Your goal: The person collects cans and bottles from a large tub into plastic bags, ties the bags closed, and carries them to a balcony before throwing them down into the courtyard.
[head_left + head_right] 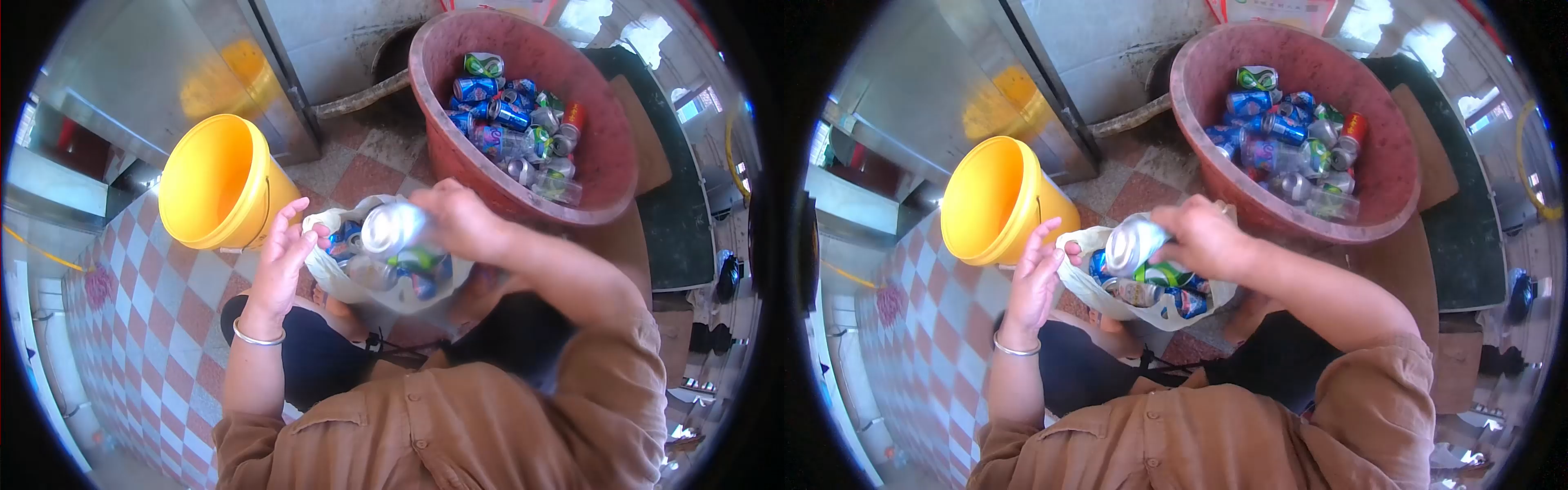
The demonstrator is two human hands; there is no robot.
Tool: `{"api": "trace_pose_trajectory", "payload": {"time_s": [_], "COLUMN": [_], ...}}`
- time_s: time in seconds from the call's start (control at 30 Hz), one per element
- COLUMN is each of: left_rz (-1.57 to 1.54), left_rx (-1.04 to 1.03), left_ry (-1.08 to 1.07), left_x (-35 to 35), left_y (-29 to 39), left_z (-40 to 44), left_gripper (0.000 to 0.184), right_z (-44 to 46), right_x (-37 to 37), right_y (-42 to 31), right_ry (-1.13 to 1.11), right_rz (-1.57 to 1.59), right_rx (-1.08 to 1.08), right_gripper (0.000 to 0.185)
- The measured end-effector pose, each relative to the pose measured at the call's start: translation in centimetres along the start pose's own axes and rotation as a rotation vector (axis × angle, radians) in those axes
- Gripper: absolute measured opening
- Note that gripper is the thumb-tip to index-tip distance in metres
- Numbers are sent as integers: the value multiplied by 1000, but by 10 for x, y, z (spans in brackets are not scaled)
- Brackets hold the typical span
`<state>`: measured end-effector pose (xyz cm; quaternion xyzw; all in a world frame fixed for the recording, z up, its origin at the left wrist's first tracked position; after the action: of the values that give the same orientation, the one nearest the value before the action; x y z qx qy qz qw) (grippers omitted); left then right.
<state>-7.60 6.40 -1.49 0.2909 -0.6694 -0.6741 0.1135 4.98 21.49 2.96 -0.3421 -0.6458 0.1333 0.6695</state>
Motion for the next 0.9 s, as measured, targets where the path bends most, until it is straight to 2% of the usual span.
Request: {"api": "trace_pose_trajectory", "payload": {"time_s": [0.03, 0.07, 0.17, 0.23, 0.3, 0.4, 0.5, 0.57, 0.6, 0.67, 0.7, 0.73, 0.8, 0.87, 0.9], "left_rz": [14, 27, 57, 66, 72, 74, 70, 72, 65, 69, 60, 50, 40, 30, 26], "left_rx": [-5, -7, -8, -15, -5, 12, 17, 32, 41, 48, 59, 67, 86, 98, 105], "left_ry": [4, 7, 21, 9, -12, -29, -30, -28, -26, -27, -22, -17, 11, 24, 31], "left_x": [1, 2, 5, 3, -1, -8, -13, -17, -20, -23, -22, -22, -20, -19, -18], "left_y": [1, 2, 3, 3, 2, 4, 5, 6, 6, 5, 5, 3, 1, 0, -2], "left_z": [-2, -3, -7, -8, -9, -7, -3, 0, 1, 4, 6, 9, 14, 17, 18], "left_gripper": [46, 46, 46, 47, 49, 49, 51, 52, 52, 52, 51, 51, 50, 50, 51], "right_z": [1, 3, 1, -5, -9, -15, -10, 0, 5, 28, 44, 59, 94, 110, 99], "right_x": [-17, -36, -88, -86, -73, -15, 39, 91, 121, 168, 180, 181, 142, 69, 54], "right_y": [2, 9, 41, 32, 21, -17, -25, -23, -15, 34, 74, 115, 214, 305, 317], "right_ry": [-22, -147, -336, -195, -88, 69, 150, 258, 425, 554, 542, 539, 254, -118, -159], "right_rz": [-91, -189, -403, -588, -530, -291, -125, -154, -180, -59, -32, -101, -134, 134, 193], "right_rx": [-12, -78, -76, 63, 125, 223, 224, 211, 230, 132, -27, -82, -354, -672, -922], "right_gripper": [32, 33, 44, 59, 60, 63, 58, 51, 43, 35, 33, 32, 43, 59, 50]}}
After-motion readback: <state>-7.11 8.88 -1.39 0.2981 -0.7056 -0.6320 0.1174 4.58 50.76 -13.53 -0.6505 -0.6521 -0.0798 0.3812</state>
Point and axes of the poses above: each hand's wrist, its own z-axis towards the middle knuckle, its own x-axis out of the back of the hand, y = z × x, the point moved 10 cm from there along z, towards the middle knuckle, and after that the axes turned 6 degrees about -x, right-handed, at the moved point
